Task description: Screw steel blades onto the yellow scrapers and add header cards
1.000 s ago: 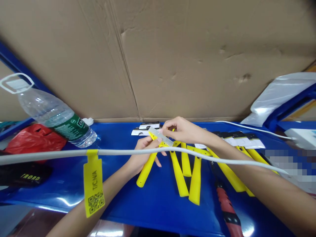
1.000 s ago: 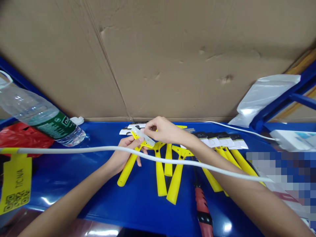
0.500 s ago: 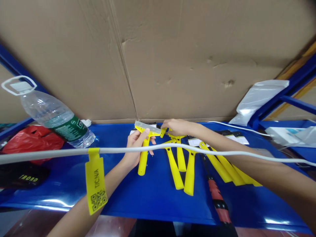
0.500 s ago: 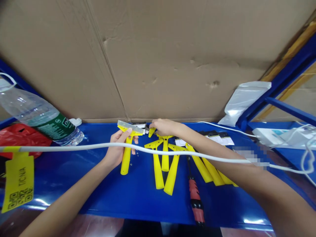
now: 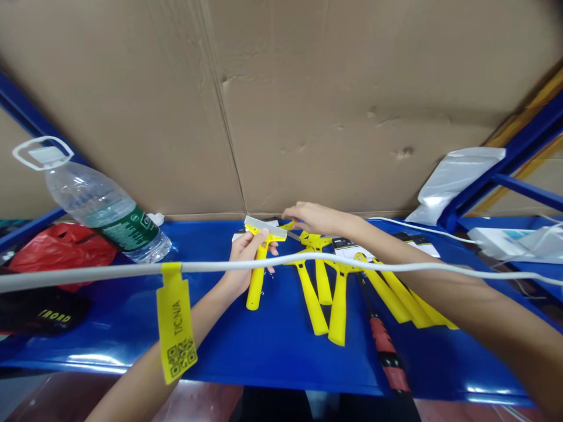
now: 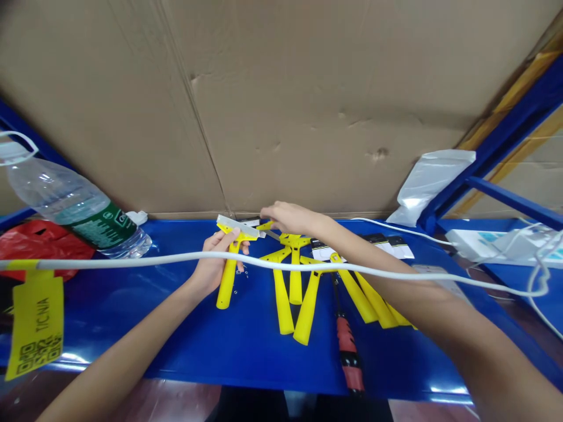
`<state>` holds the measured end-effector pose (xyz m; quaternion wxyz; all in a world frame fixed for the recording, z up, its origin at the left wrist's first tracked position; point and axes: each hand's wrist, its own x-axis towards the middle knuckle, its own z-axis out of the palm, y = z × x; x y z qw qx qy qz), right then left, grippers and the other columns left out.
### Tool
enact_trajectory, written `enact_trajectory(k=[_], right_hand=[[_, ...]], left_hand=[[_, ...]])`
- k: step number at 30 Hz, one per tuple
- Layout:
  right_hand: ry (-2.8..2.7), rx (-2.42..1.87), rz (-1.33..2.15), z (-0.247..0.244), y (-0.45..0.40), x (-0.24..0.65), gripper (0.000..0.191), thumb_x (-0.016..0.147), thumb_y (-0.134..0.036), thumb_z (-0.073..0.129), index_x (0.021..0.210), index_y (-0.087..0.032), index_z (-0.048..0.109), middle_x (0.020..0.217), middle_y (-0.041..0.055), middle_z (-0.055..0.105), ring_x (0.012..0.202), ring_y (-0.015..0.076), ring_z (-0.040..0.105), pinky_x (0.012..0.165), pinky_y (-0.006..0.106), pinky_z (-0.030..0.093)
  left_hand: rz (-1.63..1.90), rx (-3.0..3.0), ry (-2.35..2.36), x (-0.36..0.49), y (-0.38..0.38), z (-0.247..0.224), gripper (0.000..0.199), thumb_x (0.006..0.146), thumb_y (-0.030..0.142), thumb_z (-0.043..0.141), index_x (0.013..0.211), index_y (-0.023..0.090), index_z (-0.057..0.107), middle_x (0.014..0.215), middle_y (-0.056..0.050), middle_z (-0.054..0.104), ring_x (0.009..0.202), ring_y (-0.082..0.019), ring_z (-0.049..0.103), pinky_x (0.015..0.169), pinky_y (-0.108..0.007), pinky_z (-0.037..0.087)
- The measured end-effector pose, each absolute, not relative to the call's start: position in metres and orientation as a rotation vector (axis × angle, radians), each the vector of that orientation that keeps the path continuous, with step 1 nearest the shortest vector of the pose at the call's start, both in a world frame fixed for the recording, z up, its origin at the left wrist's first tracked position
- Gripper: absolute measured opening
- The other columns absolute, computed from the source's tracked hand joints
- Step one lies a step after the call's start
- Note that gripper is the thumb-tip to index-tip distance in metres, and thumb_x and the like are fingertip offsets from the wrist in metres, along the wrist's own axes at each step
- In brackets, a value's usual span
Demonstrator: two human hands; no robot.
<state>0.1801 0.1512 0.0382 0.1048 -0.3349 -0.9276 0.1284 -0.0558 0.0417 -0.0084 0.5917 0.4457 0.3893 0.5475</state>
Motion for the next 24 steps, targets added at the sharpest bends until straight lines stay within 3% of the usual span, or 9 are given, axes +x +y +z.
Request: enact_trajectory(k=[2,5,7,8,11,13,18,24], right_hand=[[-2.590,-0.957,0.347,0.052,0.135,0.184,0.036,0.108,-0.017,0.062,0.142,-0.018,0.072,0.137,0.0172,0.077,0.119,0.0299,0.072,0.102,0.042,0.052],[-2.101,-0.877,0.565,0.072,0.105,0.187,0.047,0.104,-0.027,0.071,0.151,-0.023,0.068,0.117,0.0090,0.078,0.092,0.0247,0.077,0.085,0.039,0.059],[-1.875,-0.829,0.756,0.081,0.086,0.186,0.064,0.098,-0.031,0.080,0.158,-0.028,0.059,0.111,0.0043,0.077,0.085,0.0237,0.080,0.077,0.037,0.061],[-1.791,-0.800,0.829,0.084,0.079,0.185,0.065,0.094,-0.031,0.085,0.155,-0.028,0.060,0.106,0.0029,0.077,0.085,0.0244,0.081,0.075,0.036,0.062],[-1.684,-0.765,0.900,0.085,0.070,0.179,0.032,0.087,-0.038,0.093,0.108,-0.021,0.075,0.093,0.0028,0.077,0.078,0.0216,0.078,0.071,0.035,0.060],[-1.646,-0.791,0.915,0.083,0.071,0.177,0.033,0.082,-0.043,0.097,0.084,-0.020,0.073,0.088,0.0046,0.079,0.078,0.0200,0.075,0.073,0.035,0.060],[-1.503,-0.815,0.979,0.080,0.077,0.179,0.039,0.080,-0.052,0.097,0.080,-0.021,0.074,0.093,0.0075,0.084,0.088,0.0228,0.077,0.083,0.040,0.063],[-1.470,-0.776,1.081,0.076,0.074,0.178,0.031,0.082,-0.048,0.097,0.083,-0.021,0.081,0.099,0.0064,0.085,0.099,0.0235,0.078,0.099,0.042,0.063]], left_hand=[[1.251,1.035,0.919,-0.055,0.040,-0.007,0.049,0.087,0.056,0.093,0.096,0.012,0.074,0.081,-0.008,0.080,0.051,-0.015,0.069,0.040,-0.025,0.059],[1.225,1.036,0.928,-0.052,0.037,-0.006,0.050,0.086,0.057,0.093,0.097,0.012,0.074,0.077,-0.007,0.078,0.048,-0.015,0.067,0.039,-0.025,0.058],[1.203,1.043,0.923,-0.050,0.035,-0.005,0.050,0.087,0.057,0.092,0.097,0.012,0.073,0.077,-0.007,0.078,0.047,-0.015,0.067,0.040,-0.025,0.059],[1.192,1.045,0.923,-0.050,0.035,-0.005,0.050,0.087,0.057,0.092,0.097,0.012,0.073,0.077,-0.007,0.078,0.047,-0.015,0.067,0.040,-0.026,0.059],[1.179,1.043,0.946,-0.048,0.034,-0.006,0.051,0.085,0.058,0.094,0.097,0.013,0.073,0.079,-0.007,0.079,0.048,-0.015,0.067,0.039,-0.026,0.058],[1.180,1.046,0.963,-0.047,0.033,-0.006,0.052,0.084,0.058,0.094,0.096,0.012,0.073,0.079,-0.007,0.079,0.048,-0.015,0.067,0.039,-0.025,0.057],[1.184,1.028,0.989,-0.047,0.033,-0.004,0.051,0.083,0.055,0.095,0.091,0.011,0.072,0.078,-0.008,0.079,0.046,-0.015,0.067,0.038,-0.024,0.056],[1.164,1.026,0.990,-0.045,0.031,0.000,0.051,0.082,0.054,0.096,0.092,0.011,0.072,0.079,-0.009,0.079,0.047,-0.015,0.068,0.038,-0.024,0.056]])
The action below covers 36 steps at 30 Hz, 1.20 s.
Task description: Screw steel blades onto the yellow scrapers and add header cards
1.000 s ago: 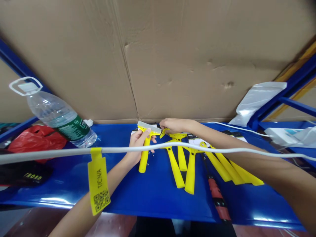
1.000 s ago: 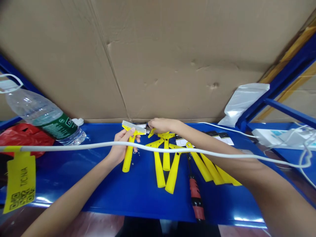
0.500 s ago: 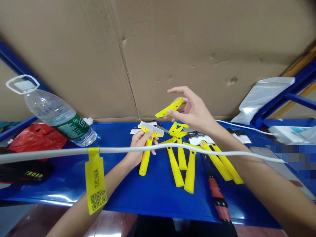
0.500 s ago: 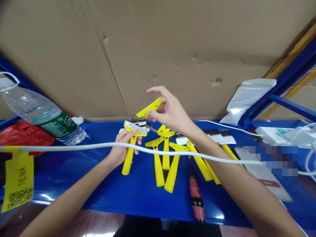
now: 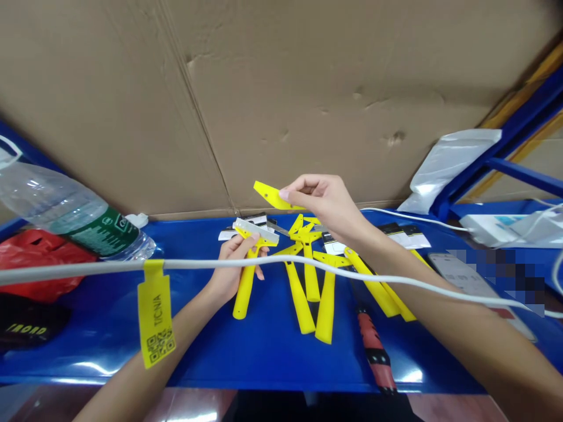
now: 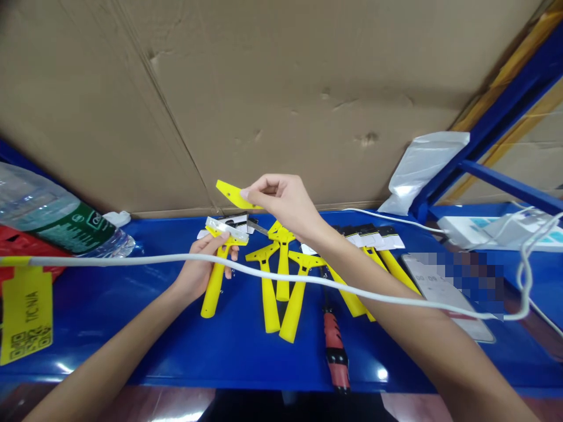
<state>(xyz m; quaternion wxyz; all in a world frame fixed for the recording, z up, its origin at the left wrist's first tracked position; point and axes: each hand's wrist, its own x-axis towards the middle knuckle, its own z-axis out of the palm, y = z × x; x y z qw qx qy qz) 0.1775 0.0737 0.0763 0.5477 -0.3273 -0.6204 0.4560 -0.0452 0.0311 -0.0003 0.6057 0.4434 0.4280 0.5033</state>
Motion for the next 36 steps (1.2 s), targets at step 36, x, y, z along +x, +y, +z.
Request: enact_trajectory(k=[36], right_hand=[[-1.804,-0.965,1.213,0.027,0.081,0.155,0.021,0.082,-0.039,0.090,0.079,-0.020,0.080,0.089,0.0088,0.084,0.083,0.0234,0.077,0.080,0.038,0.059]], left_hand=[[1.054,1.007,0.777,-0.047,0.030,-0.011,0.045,0.089,0.050,0.096,0.108,0.012,0.082,0.097,-0.012,0.081,0.074,-0.019,0.075,0.060,-0.029,0.068]])
